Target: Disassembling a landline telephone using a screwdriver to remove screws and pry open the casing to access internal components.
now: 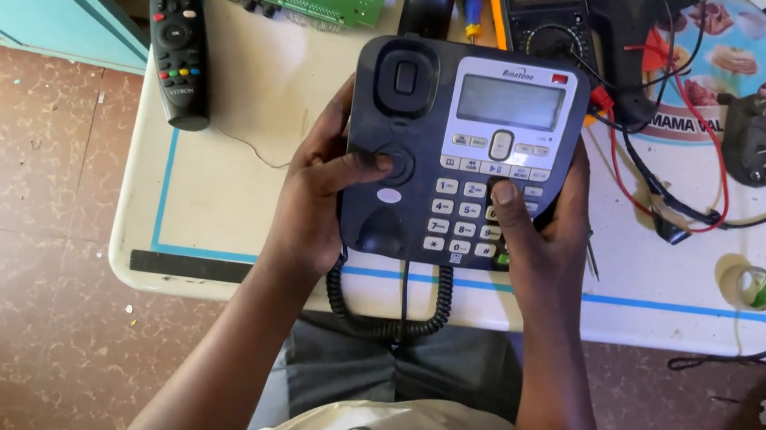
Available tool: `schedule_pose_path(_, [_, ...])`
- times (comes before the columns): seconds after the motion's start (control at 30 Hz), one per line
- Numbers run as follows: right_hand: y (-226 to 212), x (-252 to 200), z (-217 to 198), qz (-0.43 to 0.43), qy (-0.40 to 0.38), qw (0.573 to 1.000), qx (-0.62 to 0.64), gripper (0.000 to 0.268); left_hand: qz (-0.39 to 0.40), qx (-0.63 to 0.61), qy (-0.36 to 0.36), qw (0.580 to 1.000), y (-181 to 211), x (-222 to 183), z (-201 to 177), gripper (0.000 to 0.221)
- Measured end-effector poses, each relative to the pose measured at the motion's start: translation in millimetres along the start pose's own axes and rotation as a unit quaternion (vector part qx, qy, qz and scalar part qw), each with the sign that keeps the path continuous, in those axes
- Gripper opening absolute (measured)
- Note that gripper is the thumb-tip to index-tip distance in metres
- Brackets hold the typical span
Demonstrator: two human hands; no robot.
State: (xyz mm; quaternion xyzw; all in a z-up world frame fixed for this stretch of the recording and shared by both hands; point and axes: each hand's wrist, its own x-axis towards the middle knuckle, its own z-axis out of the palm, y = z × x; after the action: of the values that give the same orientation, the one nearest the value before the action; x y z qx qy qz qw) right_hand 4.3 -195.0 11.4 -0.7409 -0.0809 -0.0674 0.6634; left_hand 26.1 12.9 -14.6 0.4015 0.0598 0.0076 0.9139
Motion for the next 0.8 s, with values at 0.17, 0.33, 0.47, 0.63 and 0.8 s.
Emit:
schedule_pose_path(0.17, [10.6,3.3,-2.7,0.004,-0.010,1.000,0.015,0.084,0.013,0.041,-0.007,0.999,2.0,-8.4,-1.4,0.092])
schedule_pose_path(0.33, [14.9,1.5,-2.3,0.002,-0.032,0.999,0.034,0.085,0.031,0.072,-0.018,0.997,-0.7,-10.2,-4.8,0.097])
schedule_pose_path(0.47, [18.9,0.3,-6.1,-0.003,-0.020,0.997,0.068,0.079,0.038,0.088,-0.038,0.995,-2.4,-14.8,-2.6,0.099])
schedule_pose_path(0.63, [23.5,-1.9,-10.7,-0.009,-0.030,0.997,0.073,0.082,0.026,0.121,-0.021,0.992,7.5,-18.9,8.9,0.096])
schedule_pose_path(0.8, [10.8,-8.1,-6.8,-0.008,-0.011,0.999,0.037,0.075,-0.010,0.169,-0.018,0.985,15.6,-22.1,13.7,0.087])
